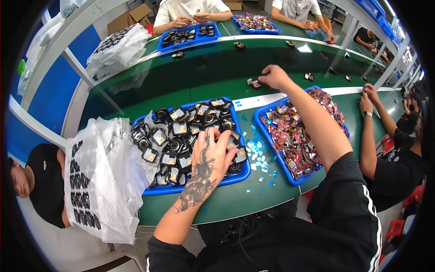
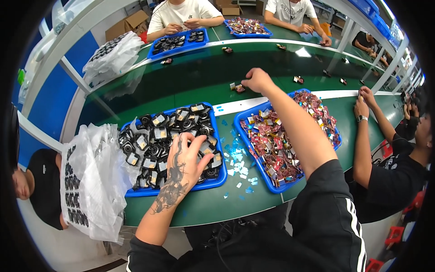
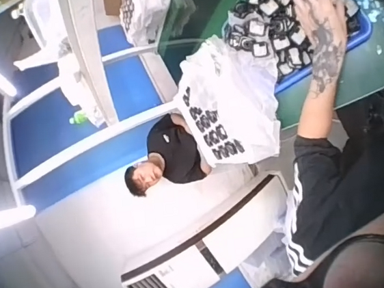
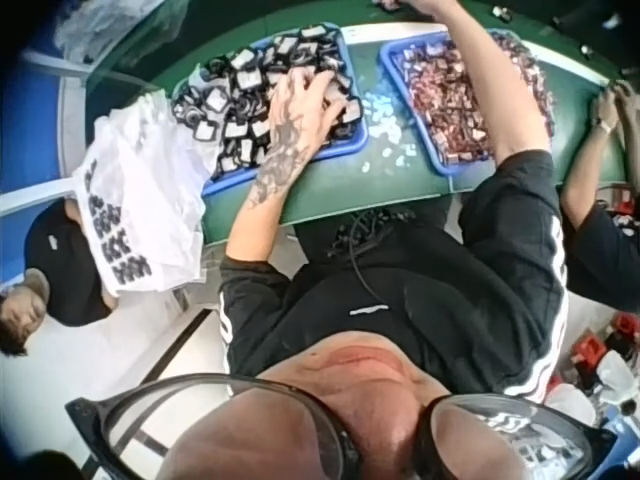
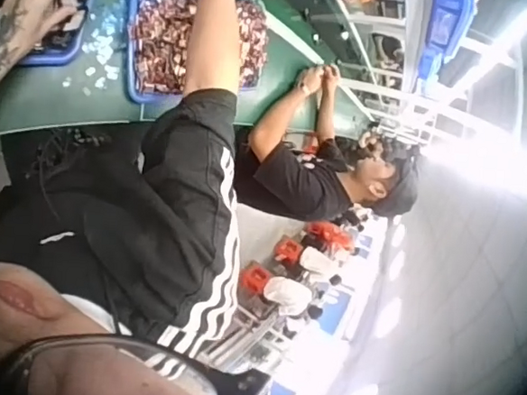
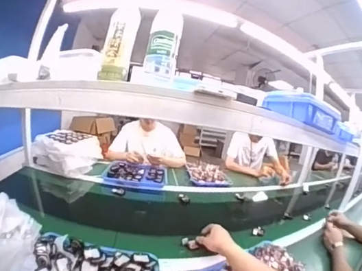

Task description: Manually assembling internal components and stickers for smartwatches on an assembly line.

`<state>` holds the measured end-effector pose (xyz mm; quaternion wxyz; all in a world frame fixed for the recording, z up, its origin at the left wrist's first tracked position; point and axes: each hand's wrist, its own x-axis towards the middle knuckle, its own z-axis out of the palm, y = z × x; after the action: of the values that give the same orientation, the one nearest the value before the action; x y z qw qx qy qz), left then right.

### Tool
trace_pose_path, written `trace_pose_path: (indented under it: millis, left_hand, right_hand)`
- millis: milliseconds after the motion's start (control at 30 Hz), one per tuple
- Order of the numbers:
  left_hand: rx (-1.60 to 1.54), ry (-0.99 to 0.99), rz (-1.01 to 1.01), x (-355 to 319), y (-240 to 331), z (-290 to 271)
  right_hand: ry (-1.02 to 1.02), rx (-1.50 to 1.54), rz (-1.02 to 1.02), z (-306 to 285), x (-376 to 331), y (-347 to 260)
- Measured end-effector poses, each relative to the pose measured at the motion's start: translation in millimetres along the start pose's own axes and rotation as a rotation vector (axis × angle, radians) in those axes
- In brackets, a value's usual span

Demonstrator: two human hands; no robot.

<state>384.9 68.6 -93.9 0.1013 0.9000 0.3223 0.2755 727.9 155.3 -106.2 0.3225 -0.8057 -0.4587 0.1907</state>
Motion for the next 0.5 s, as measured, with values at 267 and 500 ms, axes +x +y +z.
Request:
trace_pose_path:
  millis: [267, 500]
  left_hand:
    - [-0.17, 0.176, 0.102, 6, 6, -8]
    - [-1.674, -0.016, -0.634, 5, 6, -23]
  right_hand:
    - [-0.147, -0.351, -0.451, -76, -72, -34]
    - [-0.457, -0.496, -0.487, -90, -140, -17]
